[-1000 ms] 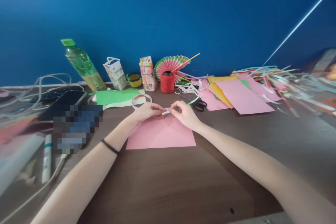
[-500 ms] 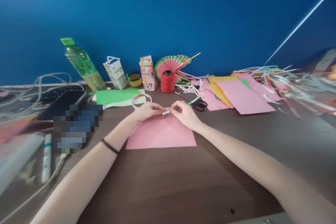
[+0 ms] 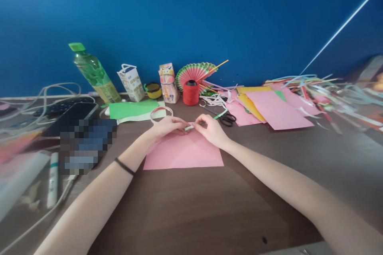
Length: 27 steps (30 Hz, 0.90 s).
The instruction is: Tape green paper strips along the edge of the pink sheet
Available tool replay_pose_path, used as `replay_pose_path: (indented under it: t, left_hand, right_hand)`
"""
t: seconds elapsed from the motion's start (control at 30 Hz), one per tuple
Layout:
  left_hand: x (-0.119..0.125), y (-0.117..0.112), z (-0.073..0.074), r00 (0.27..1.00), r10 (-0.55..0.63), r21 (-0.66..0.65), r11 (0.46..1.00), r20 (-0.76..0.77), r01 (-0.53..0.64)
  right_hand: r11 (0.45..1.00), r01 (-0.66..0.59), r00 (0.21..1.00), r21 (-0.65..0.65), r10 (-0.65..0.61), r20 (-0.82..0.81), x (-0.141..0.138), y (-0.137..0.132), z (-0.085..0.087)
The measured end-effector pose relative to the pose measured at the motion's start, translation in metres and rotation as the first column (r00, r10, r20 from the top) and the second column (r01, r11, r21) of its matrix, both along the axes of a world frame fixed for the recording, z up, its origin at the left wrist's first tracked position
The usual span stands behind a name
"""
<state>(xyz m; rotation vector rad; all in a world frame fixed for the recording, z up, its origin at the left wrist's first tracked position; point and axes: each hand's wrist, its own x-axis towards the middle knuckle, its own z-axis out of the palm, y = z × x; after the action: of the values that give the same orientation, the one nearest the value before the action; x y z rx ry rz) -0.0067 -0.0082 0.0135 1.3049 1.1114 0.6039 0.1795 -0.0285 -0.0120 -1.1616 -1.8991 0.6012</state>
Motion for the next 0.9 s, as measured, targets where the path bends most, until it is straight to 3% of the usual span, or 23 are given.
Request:
replay_pose_path:
  t: [0.27, 0.5, 0.9]
  left_hand:
    - [-0.0003, -0.0004, 0.0002, 1.000, -0.018, 0.012, 1.000, -0.023, 0.018]
    - [-0.0006, -0.0003, -0.0010, 0.993, -0.057, 0.113, 0.991, -0.099, 0.068]
    - [0.0013, 0.0003, 0.0010, 0.995, -0.092, 0.053, 0.994, -0.031, 0.093]
  right_hand:
    - [1.000, 0.005, 1.000, -0.012, -0.004, 0.003, 0.0002, -0.0005, 0.0012]
    - [1.000, 0.006, 1.000, -0.019, -0.006, 0.013, -0.0002, 0.0004, 0.0007]
    - [0.999, 0.033, 0.999, -0.016, -0.033, 0.000, -0.0001, 0.0001, 0.0003]
